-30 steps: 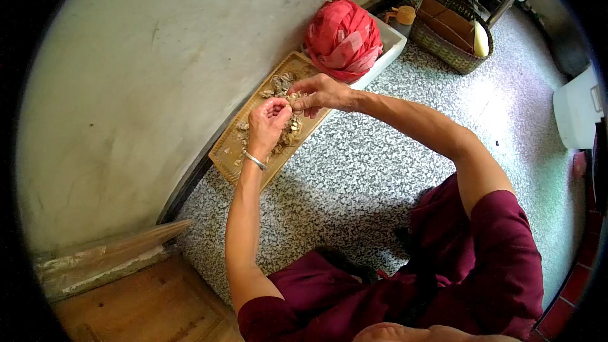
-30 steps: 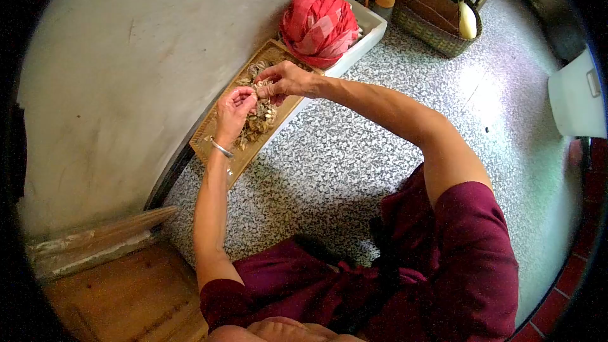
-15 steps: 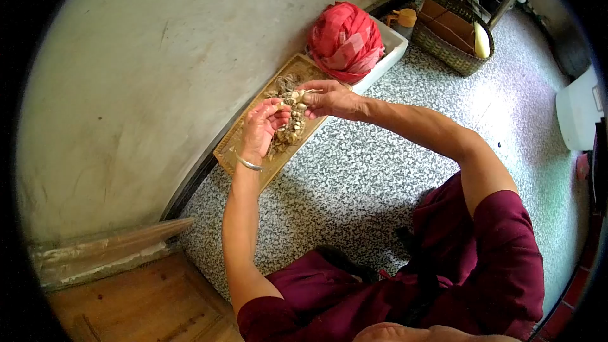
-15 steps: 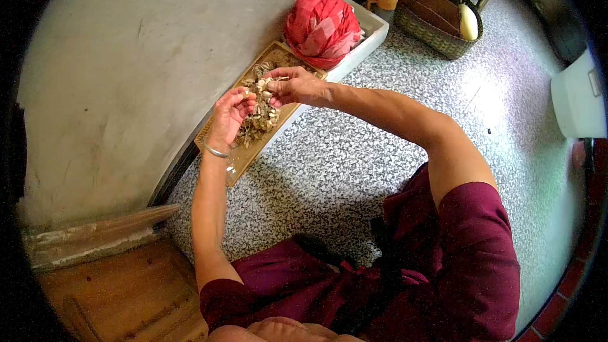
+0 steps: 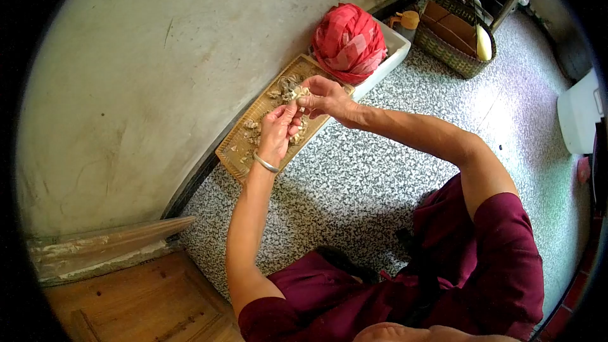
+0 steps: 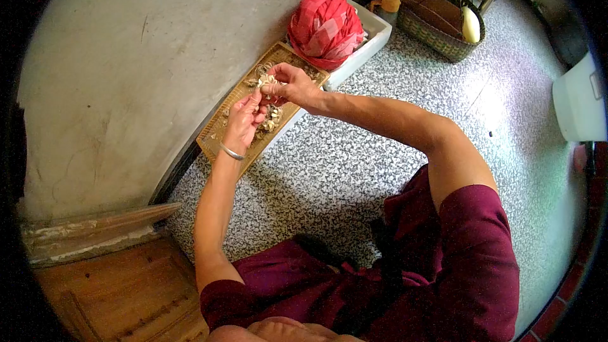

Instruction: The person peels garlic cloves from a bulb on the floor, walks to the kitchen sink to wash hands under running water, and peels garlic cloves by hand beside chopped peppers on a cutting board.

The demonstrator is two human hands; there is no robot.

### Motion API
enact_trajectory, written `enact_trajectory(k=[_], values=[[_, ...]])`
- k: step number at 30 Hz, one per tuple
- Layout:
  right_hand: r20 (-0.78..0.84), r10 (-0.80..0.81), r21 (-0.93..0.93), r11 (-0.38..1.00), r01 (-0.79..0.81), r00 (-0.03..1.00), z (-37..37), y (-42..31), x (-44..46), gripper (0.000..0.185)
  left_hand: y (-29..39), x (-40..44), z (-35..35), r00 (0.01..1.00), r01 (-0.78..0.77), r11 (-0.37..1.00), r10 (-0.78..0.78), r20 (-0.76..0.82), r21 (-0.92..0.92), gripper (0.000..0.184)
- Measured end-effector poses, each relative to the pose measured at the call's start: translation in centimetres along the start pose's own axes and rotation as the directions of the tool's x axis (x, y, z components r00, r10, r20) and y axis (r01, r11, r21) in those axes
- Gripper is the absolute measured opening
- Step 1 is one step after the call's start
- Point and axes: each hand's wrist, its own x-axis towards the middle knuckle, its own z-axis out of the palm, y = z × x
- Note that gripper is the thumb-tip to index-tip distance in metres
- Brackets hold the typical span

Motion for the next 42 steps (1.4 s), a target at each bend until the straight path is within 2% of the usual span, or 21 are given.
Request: enact_trajectory(k=[2, 4, 7, 11, 12, 14, 15, 17, 19, 20, 22, 26, 28, 30, 32, 34, 36, 37, 39, 41, 42], values=[[-0.019, -0.036, 0.01, 0.999, 0.036, 0.999, 0.3, -0.1, -0.1, 0.041, -0.2, 0.0, 0.0, 1.0, -0.024, 1.0, 0.024, 0.019, 0.005, 0.026], [-0.023, -0.034, -0.004, 0.999, 0.034, 0.999, 0.1, 0.0, -0.1, 0.041, -0.2, -0.2, 0.0, 0.996, -0.086, 0.974, 0.092, -0.019, 0.21, 0.026], [-0.027, -0.041, -0.023, 0.999, 0.04, 0.999, 0.0, 0.1, -0.1, 0.039, -0.2, -0.5, 0.1, 0.991, -0.133, 0.944, 0.137, 0.011, 0.303, 0.025], [-0.004, -0.101, -0.078, 0.992, 0.1, 0.995, -0.3, 0.8, 0.3, 0.037, -0.1, -0.6, 0.4, 0.985, -0.17, 0.933, 0.167, 0.039, 0.317, 0.02], [-0.004, -0.1, -0.077, 0.992, 0.1, 0.995, -0.3, 0.8, 0.3, 0.037, -0.3, -0.6, 0.4, 0.982, -0.189, 0.91, 0.184, 0.05, 0.37, 0.02], [-0.041, 0.004, 0.016, 1.0, -0.003, 0.999, -0.4, 0.8, 0.2, 0.035, -0.6, -0.5, 0.3, 0.978, -0.208, 0.883, 0.2, 0.064, 0.422, 0.019], [-0.042, 0.004, 0.017, 1.0, -0.003, 0.999, -0.7, 1.1, 0.4, 0.035, -0.6, -0.5, 0.2, 0.973, -0.229, 0.878, 0.205, 0.104, 0.42, 0.019], [0.015, 0.048, 0.169, 0.984, -0.049, 0.999, -1.4, 1.7, 0.8, 0.031, -0.8, -0.5, 0.0, 0.968, -0.246, 0.875, 0.205, 0.142, 0.418, 0.018], [0.038, 0.069, 0.189, 0.979, -0.075, 0.997, -1.5, 1.6, 0.9, 0.029, -0.5, -0.2, -0.4, 0.978, -0.174, 0.949, 0.135, 0.157, 0.265, 0.019], [0.03, 0.093, 0.232, 0.968, -0.098, 0.995, -1.5, 1.6, 0.9, 0.026, -0.5, -0.1, -0.7, 0.978, -0.174, 0.949, 0.135, 0.157, 0.264, 0.019], [0.022, 0.121, 0.273, 0.954, -0.122, 0.992, -1.6, 1.7, 0.9, 0.024, -0.6, 0.0, -1.1, 0.979, -0.106, 0.985, 0.079, 0.186, 0.138, 0.019], [0.03, 0.15, 0.324, 0.934, -0.152, 0.988, -1.6, 1.4, 0.8, 0.021, -0.4, -0.2, -1.1, 0.973, -0.061, 0.998, 0.061, 0.222, -0.006, 0.022], [0.033, 0.155, 0.336, 0.929, -0.157, 0.987, -1.9, 1.5, 0.8, 0.02, 0.0, -0.4, -1.3, 0.974, 0.035, 0.99, -0.003, 0.225, -0.139, 0.024], [0.128, 0.191, 0.312, 0.924, -0.222, 0.973, -2.3, 1.5, 0.9, 0.03, 0.0, -0.2, -1.7, 0.968, 0.081, 0.978, -0.031, 0.25, -0.192, 0.025], [0.141, 0.195, 0.314, 0.921, -0.23, 0.971, -2.2, 1.5, 0.7, 0.03, -0.4, -0.1, -2.0, 0.96, 0.126, 0.962, -0.056, 0.276, -0.243, 0.025], [0.153, 0.197, 0.316, 0.919, -0.237, 0.968, -2.1, 1.4, 0.5, 0.031, -0.9, -0.1, -2.1, 0.985, 0.073, 0.997, -0.066, 0.157, -0.036, 0.02], [0.195, 0.112, 0.243, 0.957, -0.159, 0.974, -2.0, 1.3, 0.5, 0.036, -1.0, 0.1, -2.4, 0.993, 0.04, 0.999, -0.041, 0.109, 0.008, 0.018], [0.195, 0.112, 0.243, 0.957, -0.159, 0.974, -2.1, 1.2, 0.5, 0.036, -0.9, 0.1, -2.6, 0.998, 0.011, 0.998, -0.014, 0.062, 0.055, 0.016], [0.221, 0.09, 0.071, 0.992, -0.108, 0.971, -2.5, 1.1, 0.3, 0.042, -0.4, 0.4, -3.1, 1.0, 0.014, 0.997, -0.016, 0.018, 0.07, 0.017], [0.217, 0.099, 0.014, 0.994, -0.105, 0.971, -2.7, 1.1, 0.3, 0.043, -0.3, 0.5, -3.2, 0.999, 0.02, 0.996, -0.018, -0.028, 0.085, 0.018], [0.213, 0.106, -0.044, 0.994, -0.099, 0.971, -2.9, 1.3, 0.3, 0.045, -0.1, 0.3, -2.9, 0.997, -0.044, 0.974, 0.058, -0.056, 0.223, 0.019]])
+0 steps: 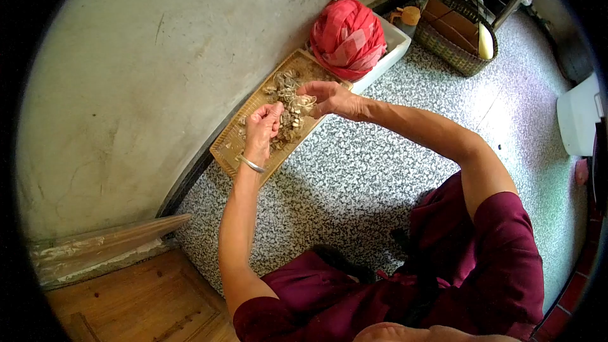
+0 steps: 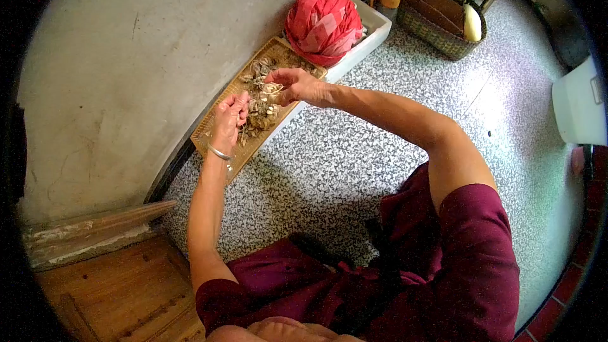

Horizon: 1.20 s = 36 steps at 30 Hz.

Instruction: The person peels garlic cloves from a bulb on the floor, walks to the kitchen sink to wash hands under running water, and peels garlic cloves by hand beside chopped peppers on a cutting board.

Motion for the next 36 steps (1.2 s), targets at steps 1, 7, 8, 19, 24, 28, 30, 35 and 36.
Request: enact_trajectory(k=[1, 7, 8, 19, 24, 28, 30, 35, 36], values=[[0.001, 0.001, 0.0, 1.0, -0.001, 1.0, -0.1, 0.2, 0.2, 0.045, 0.3, -0.2, 0.3, 0.997, -0.068, 0.988, 0.073, -0.035, 0.137, 0.02], [0.072, -0.042, -0.159, 0.986, 0.053, 0.997, 0.8, 0.3, 0.6, 0.035, -0.5, 0.2, 1.3, 0.956, -0.291, 0.907, 0.261, 0.137, 0.303, 0.018], [0.042, -0.062, -0.223, 0.972, 0.07, 0.997, 1.0, 0.1, 0.4, 0.034, -0.8, 0.4, 1.2, 0.956, -0.292, 0.89, 0.262, 0.132, 0.35, 0.016], [0.018, -0.063, -0.374, 0.925, 0.065, 0.998, 1.7, 0.0, 0.7, 0.033, -0.3, -0.3, 1.3, 0.958, -0.253, 0.687, 0.278, 0.076, 0.681, 0.023], [-0.011, -0.081, -0.46, 0.885, 0.067, 0.997, 2.0, 0.5, 1.0, 0.039, -1.0, 0.3, 0.9, 0.903, -0.389, 0.708, 0.419, 0.093, 0.589, 0.029], [0.029, -0.159, -0.478, 0.865, 0.153, 0.987, 2.1, 0.8, 1.1, 0.04, -0.2, 0.2, 1.2, 0.926, -0.325, 0.626, 0.361, 0.105, 0.709, 0.042], [0.026, -0.175, -0.452, 0.876, 0.167, 0.984, 2.2, 0.3, 0.6, 0.04, 0.0, 0.3, 1.1, 0.916, -0.349, 0.579, 0.376, 0.139, 0.736, 0.046], [0.012, -0.231, -0.438, 0.874, 0.213, 0.973, 2.4, 0.5, 0.8, 0.047, -0.4, 0.4, 1.1, 0.962, -0.251, 0.676, 0.256, 0.099, 0.692, 0.049], [0.043, -0.295, -0.504, 0.818, 0.276, 0.954, 2.6, 0.2, 0.9, 0.048, -0.7, 0.5, 1.1, 0.961, -0.252, 0.676, 0.257, 0.099, 0.693, 0.049]])
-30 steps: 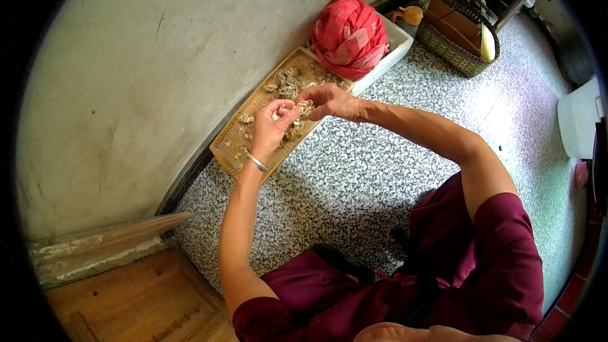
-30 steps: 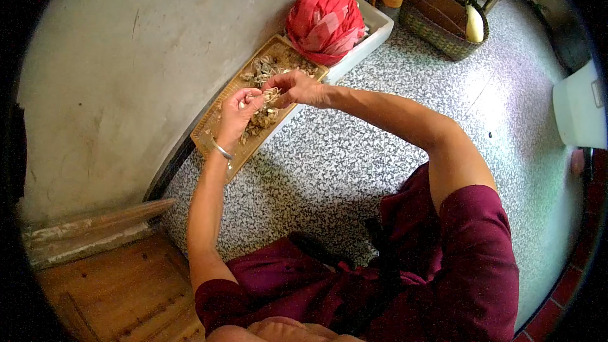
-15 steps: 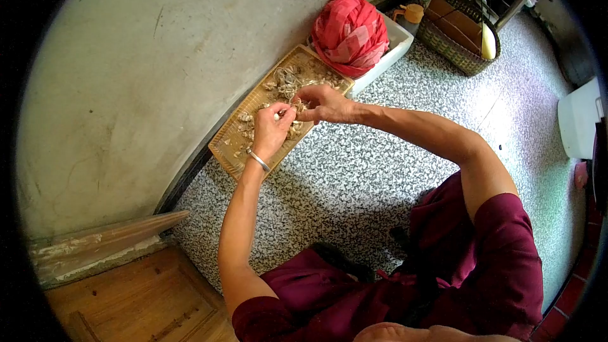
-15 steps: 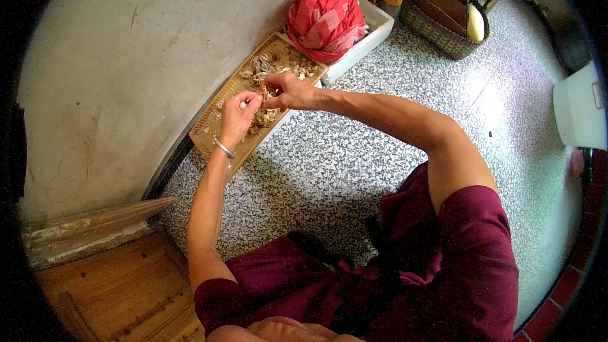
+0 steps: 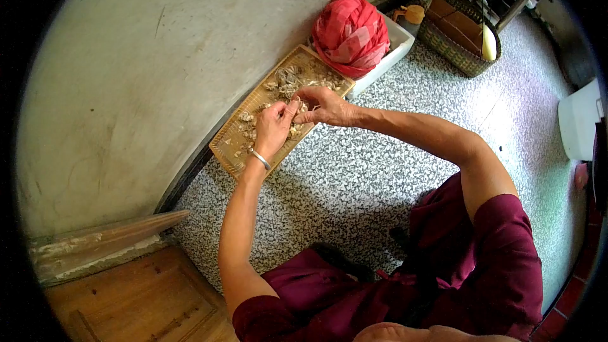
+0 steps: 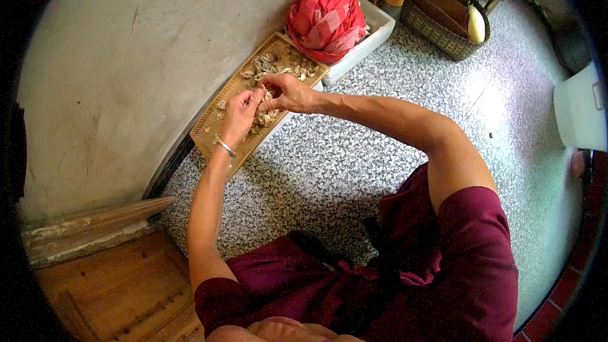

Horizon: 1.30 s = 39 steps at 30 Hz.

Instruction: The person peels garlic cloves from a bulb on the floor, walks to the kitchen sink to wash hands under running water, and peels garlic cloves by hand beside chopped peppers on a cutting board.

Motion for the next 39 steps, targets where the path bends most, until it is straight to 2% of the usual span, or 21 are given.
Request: enact_trajectory(k=[1, 3, 4, 8, 10, 12, 16, 21, 23, 24, 26, 27, 28, 29, 30, 31, 32, 34, 35, 37, 39], values=[[0.0, -0.001, 0.0, 1.0, 0.001, 1.0, -0.1, -0.3, 0.1, 0.048, -0.2, 0.0, 0.2, 0.999, -0.018, 1.0, 0.018, -0.04, 0.01, 0.049], [0.013, 0.156, 0.109, 0.982, -0.156, 0.988, -0.5, -0.9, 0.2, 0.05, -0.1, -0.1, 0.4, 0.996, -0.035, 0.999, 0.037, -0.08, 0.021, 0.049], [0.015, 0.198, 0.103, 0.975, -0.198, 0.98, -0.5, -1.0, 0.2, 0.046, 0.4, -0.4, 0.5, 0.995, -0.017, 0.998, 0.01, -0.102, -0.064, 0.048], [-0.021, 0.13, 0.207, 0.971, -0.123, 0.991, -0.3, -1.2, 0.2, 0.042, -0.2, -0.4, 0.7, 0.992, 0.042, 0.952, -0.075, -0.098, -0.304, 0.046], [-0.02, 0.099, 0.257, 0.962, -0.091, 0.995, -0.2, -1.3, 0.2, 0.04, 0.3, -0.5, 0.6, 0.992, 0.053, 0.932, -0.089, -0.084, -0.359, 0.046], [-0.005, 0.125, 0.215, 0.969, -0.121, 0.992, -0.4, -1.6, 0.0, 0.039, 0.3, -0.6, 0.6, 0.992, 0.067, 0.908, -0.104, -0.067, -0.414, 0.046], [0.013, 0.189, 0.121, 0.974, -0.19, 0.982, -0.4, -2.4, -0.1, 0.036, -0.1, -0.5, 0.7, 0.996, 0.077, 0.931, -0.089, -0.019, -0.357, 0.047], [0.037, 0.202, 0.177, 0.963, -0.205, 0.979, -0.4, -1.2, -0.1, 0.034, 0.1, -0.5, 0.6, 0.992, 0.12, 0.885, -0.12, 0.029, -0.45, 0.047], [0.054, 0.202, 0.205, 0.956, -0.209, 0.978, -0.4, -0.5, -0.2, 0.034, -0.1, -0.4, 0.5, 0.971, 0.239, 0.824, -0.209, 0.117, -0.513, 0.048], [0.052, 0.23, 0.21, 0.949, -0.236, 0.972, -0.5, -0.2, -0.2, 0.033, -0.4, -0.4, 0.4, 0.971, 0.239, 0.824, -0.209, 0.116, -0.514, 0.048], [0.052, 0.257, 0.215, 0.941, -0.262, 0.965, -0.7, 0.4, -0.1, 0.032, -1.1, -0.3, 0.0, 0.958, 0.285, 0.7, -0.187, 0.217, -0.655, 0.047], [0.033, 0.288, 0.134, 0.948, -0.29, 0.957, -0.9, 0.9, 0.1, 0.034, -1.5, -0.2, -0.2, 0.958, 0.285, 0.699, -0.187, 0.216, -0.656, 0.047], [0.012, 0.317, 0.053, 0.947, -0.318, 0.948, -1.1, 1.4, 0.3, 0.037, -1.9, -0.2, -0.4, 0.947, 0.315, 0.641, -0.172, 0.27, -0.7, 0.044], [0.013, 0.317, 0.052, 0.947, -0.317, 0.948, -1.2, 2.4, 0.7, 0.037, -2.2, -0.1, -0.5, 0.935, 0.347, 0.58, -0.151, 0.322, -0.737, 0.041], [-0.045, 0.142, -0.106, 0.984, -0.146, 0.989, -1.2, 4.2, 1.0, 0.042, -2.7, -0.1, -0.5, 0.926, 0.366, 0.552, -0.137, 0.351, -0.749, 0.043], [-0.073, -0.044, -0.268, 0.963, 0.023, 0.996, -1.1, 5.0, 1.2, 0.047, -2.9, -0.1, -0.5, 0.926, 0.366, 0.553, -0.137, 0.351, -0.749, 0.043], [-0.075, -0.045, -0.266, 0.964, 0.023, 0.996, -1.1, 5.9, 1.2, 0.047, -3.1, -0.1, -0.5, 0.913, 0.395, 0.512, -0.125, 0.389, -0.763, 0.043], [-0.086, -0.168, -0.474, 0.874, 0.108, 0.982, -0.9, 5.2, 1.2, 0.051, -3.2, -0.1, -0.6, 0.897, 0.427, 0.472, -0.111, 0.428, -0.772, 0.044], [-0.088, -0.168, -0.473, 0.875, 0.107, 0.982, -0.9, 4.9, 1.2, 0.051, -3.2, -0.1, -0.5, 0.889, 0.441, 0.455, -0.103, 0.446, -0.774, 0.044], [0.011, 0.014, -0.23, 0.973, -0.011, 1.0, -0.8, 0.1, 1.3, 0.049, -3.1, 0.1, -0.2, 0.881, 0.455, 0.436, -0.091, 0.465, -0.777, 0.044], [-0.005, -0.001, -0.187, 0.982, 0.0, 1.0, 0.0, -0.4, 1.4, 0.042, -2.7, 0.1, 0.3, 0.878, 0.473, 0.46, -0.172, 0.447, -0.752, 0.043]])
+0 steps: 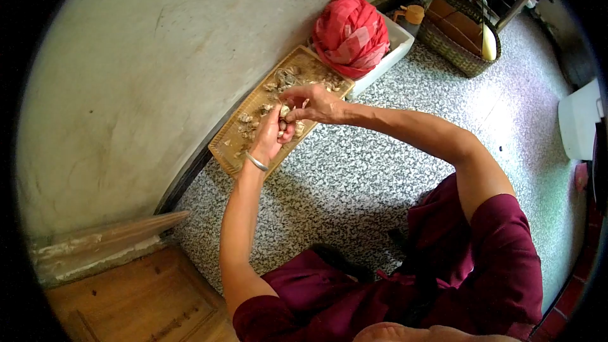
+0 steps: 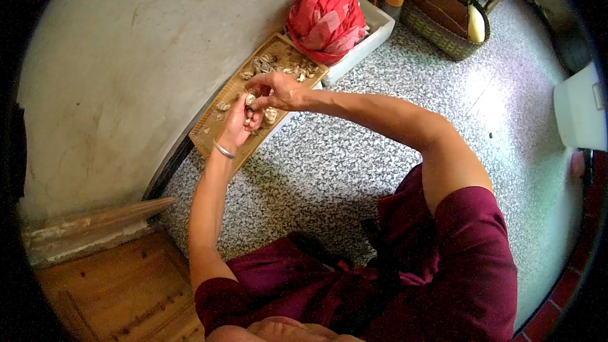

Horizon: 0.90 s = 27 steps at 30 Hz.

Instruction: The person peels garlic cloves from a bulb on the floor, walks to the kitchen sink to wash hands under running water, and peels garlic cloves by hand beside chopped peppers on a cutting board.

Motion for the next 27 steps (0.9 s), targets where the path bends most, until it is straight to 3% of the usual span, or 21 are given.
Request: enact_trajectory(k=[4, 7, 9, 11, 14, 16, 20, 23, 27], values=[[-0.044, -0.055, -0.029, 0.998, 0.053, 0.998, 0.2, -0.1, 0.1, 0.027, 0.0, -0.4, 1.4, 0.996, -0.052, 0.997, 0.056, -0.076, 0.053, 0.045], [-0.055, -0.054, 0.041, 0.998, 0.057, 0.997, 0.1, 0.2, -0.1, 0.022, 0.1, -0.4, 1.2, 0.997, -0.045, 0.997, 0.048, -0.057, 0.066, 0.044], [-0.04, 0.037, 0.195, 0.98, -0.028, 0.999, 0.0, 0.4, 0.0, 0.017, 0.1, -0.6, 1.5, 0.998, -0.045, 0.998, 0.047, -0.043, 0.048, 0.044], [-0.023, 0.046, 0.244, 0.969, -0.039, 0.999, -0.3, 0.7, 0.0, 0.017, 0.4, -0.9, 1.8, 0.999, -0.044, 0.999, 0.045, -0.029, 0.031, 0.044], [-0.009, 0.091, 0.31, 0.947, -0.083, 0.996, -0.6, 0.5, -0.1, 0.022, 0.9, -1.3, 2.5, 0.987, -0.066, 0.986, 0.087, -0.136, 0.154, 0.037], [0.016, 0.165, 0.417, 0.895, -0.156, 0.986, -0.5, 1.0, -0.1, 0.024, 1.2, -1.6, 3.2, 0.922, -0.237, 0.934, 0.303, -0.24, 0.267, 0.034], [0.014, 0.221, 0.494, 0.846, -0.199, 0.975, -0.3, 1.6, -0.1, 0.026, 1.2, -1.8, 3.8, 0.867, -0.408, 0.831, 0.482, -0.125, 0.377, 0.032], [0.029, 0.241, 0.556, 0.803, -0.216, 0.97, -0.2, 1.6, 0.0, 0.025, 0.9, -1.7, 3.9, 0.823, -0.428, 0.747, 0.554, -0.122, 0.509, 0.035], [0.019, 0.255, 0.494, 0.838, -0.231, 0.967, -0.1, 0.6, -0.1, 0.025, 0.7, -1.4, 3.5, 0.772, -0.452, 0.672, 0.624, -0.12, 0.587, 0.032]])
